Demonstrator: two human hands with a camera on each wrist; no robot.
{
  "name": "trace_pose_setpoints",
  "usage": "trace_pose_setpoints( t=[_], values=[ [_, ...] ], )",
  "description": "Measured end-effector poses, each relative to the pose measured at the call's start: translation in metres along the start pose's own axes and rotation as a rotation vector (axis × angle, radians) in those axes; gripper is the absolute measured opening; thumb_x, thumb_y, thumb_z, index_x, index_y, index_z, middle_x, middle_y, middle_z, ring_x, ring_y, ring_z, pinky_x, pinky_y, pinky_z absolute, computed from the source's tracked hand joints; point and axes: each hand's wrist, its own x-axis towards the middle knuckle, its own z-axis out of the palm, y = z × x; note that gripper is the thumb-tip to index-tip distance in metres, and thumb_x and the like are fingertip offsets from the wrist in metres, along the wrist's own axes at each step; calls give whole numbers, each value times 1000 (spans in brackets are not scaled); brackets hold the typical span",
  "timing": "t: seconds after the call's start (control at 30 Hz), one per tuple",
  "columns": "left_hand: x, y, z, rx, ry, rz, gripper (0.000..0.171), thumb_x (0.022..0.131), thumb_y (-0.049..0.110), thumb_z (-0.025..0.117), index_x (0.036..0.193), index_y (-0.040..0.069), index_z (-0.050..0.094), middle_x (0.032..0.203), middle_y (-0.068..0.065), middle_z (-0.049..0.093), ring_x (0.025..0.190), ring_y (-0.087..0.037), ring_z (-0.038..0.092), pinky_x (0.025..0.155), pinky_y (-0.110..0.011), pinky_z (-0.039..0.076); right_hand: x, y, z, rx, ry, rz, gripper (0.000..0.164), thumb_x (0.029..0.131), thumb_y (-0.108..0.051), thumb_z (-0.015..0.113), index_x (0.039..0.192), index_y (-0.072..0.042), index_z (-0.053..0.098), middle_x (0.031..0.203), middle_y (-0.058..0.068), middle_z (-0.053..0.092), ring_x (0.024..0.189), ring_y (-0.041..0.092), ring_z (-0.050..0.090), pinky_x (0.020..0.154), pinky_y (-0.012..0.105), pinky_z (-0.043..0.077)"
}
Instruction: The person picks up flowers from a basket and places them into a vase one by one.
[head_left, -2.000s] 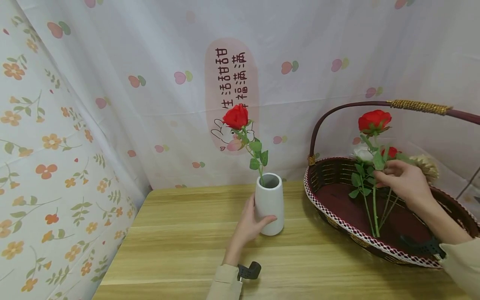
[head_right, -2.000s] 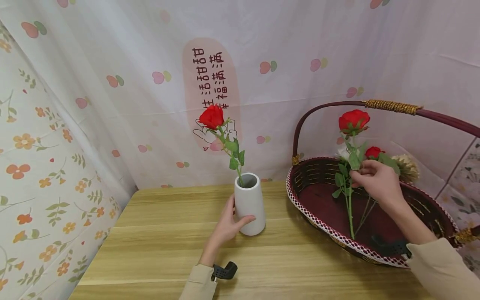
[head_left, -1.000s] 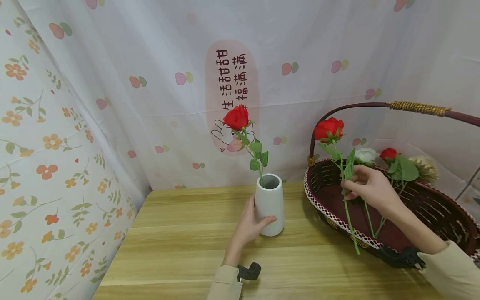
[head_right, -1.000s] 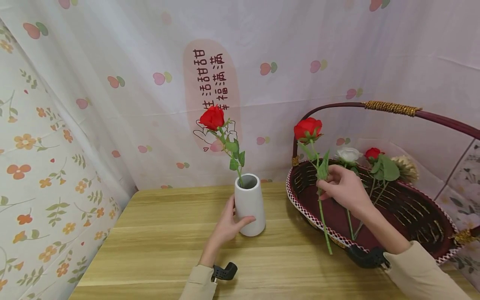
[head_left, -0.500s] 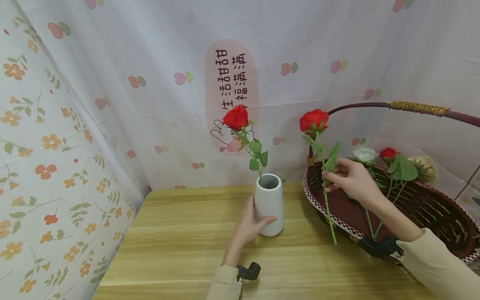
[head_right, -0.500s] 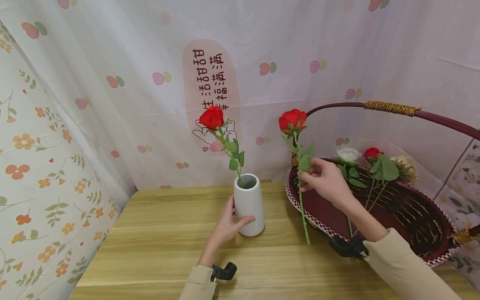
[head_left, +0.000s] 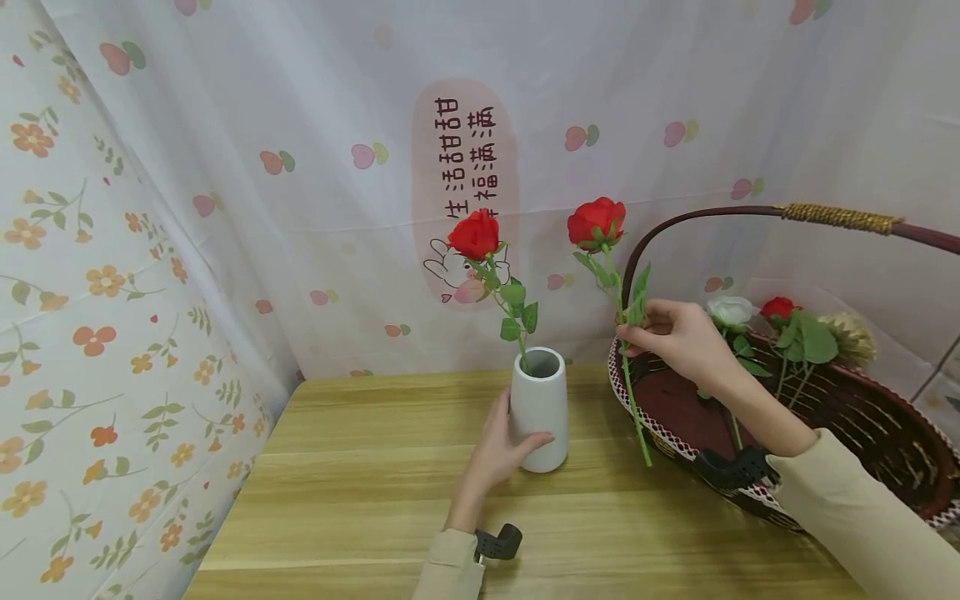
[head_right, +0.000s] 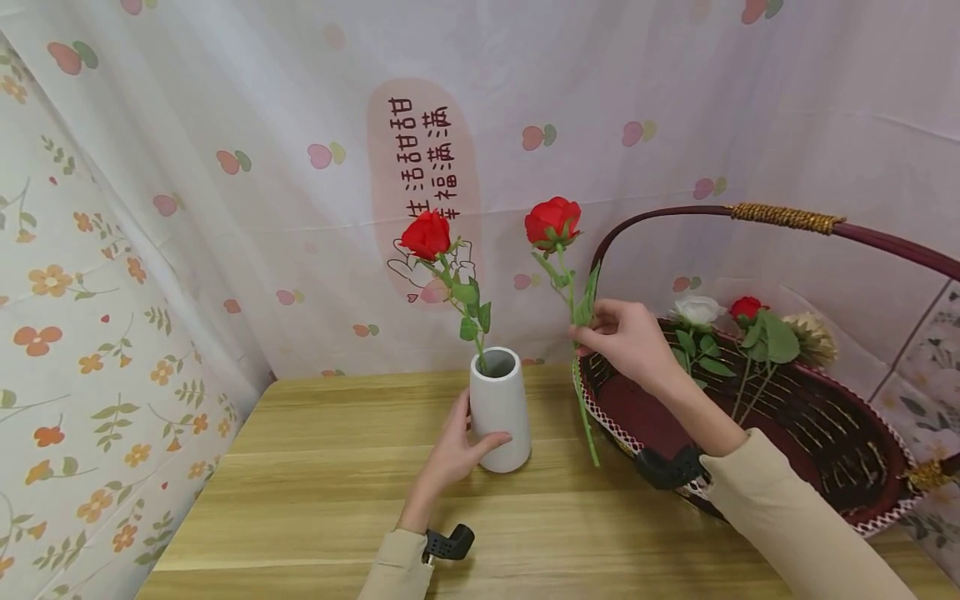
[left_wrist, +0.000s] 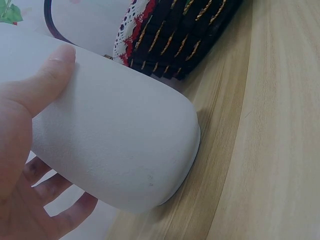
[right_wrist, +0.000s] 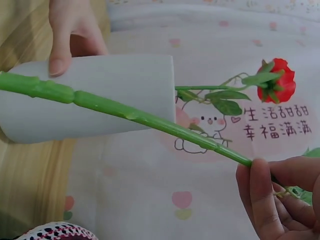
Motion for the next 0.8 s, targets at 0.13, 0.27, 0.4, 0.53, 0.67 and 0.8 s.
trace_pose_setpoints(
  t=[0.13,0.27,0.4,0.53,0.67,0.8],
  values=[
    [0,0,0,1,1,4,91,87,42,80,156,13,28,148,-11,43,133,-29,45,107,-55,40,6,-4,-1,15,17,-17,24,98,-19,68,100,4,64,93,19,75,74,12,73,58,23,45],
    [0,1,0,-15,-3,1,91,87,40,80,157,13,28,149,-11,42,133,-28,45,107,-54,40,15,-9,1,7,47,-31,24,97,-20,70,100,3,66,91,18,75,74,13,73,66,18,50],
    [0,1,0,-18,-4,-2,92,87,40,81,157,12,28,149,-11,41,134,-28,44,108,-53,39,23,-14,4,-5,80,-50,27,96,-24,71,106,1,69,89,16,75,73,12,72,72,17,52],
    [0,1,0,-11,0,-1,92,87,40,81,157,12,27,150,-12,41,134,-29,44,108,-54,39,32,-19,9,15,109,-72,28,96,-26,72,107,0,70,89,15,75,71,11,72,65,21,52],
    [0,0,0,0,1,2,92,87,41,80,157,12,28,150,-12,42,134,-29,44,108,-54,39,42,-24,14,41,146,-69,27,95,-27,73,104,-2,70,89,9,75,73,11,72,54,26,45],
    [0,0,1,1,-2,7,92,87,41,80,157,12,27,150,-13,41,134,-30,44,108,-54,39,50,-27,17,63,176,-62,28,95,-29,73,105,-3,72,90,6,75,74,10,72,50,29,38]
  ],
)
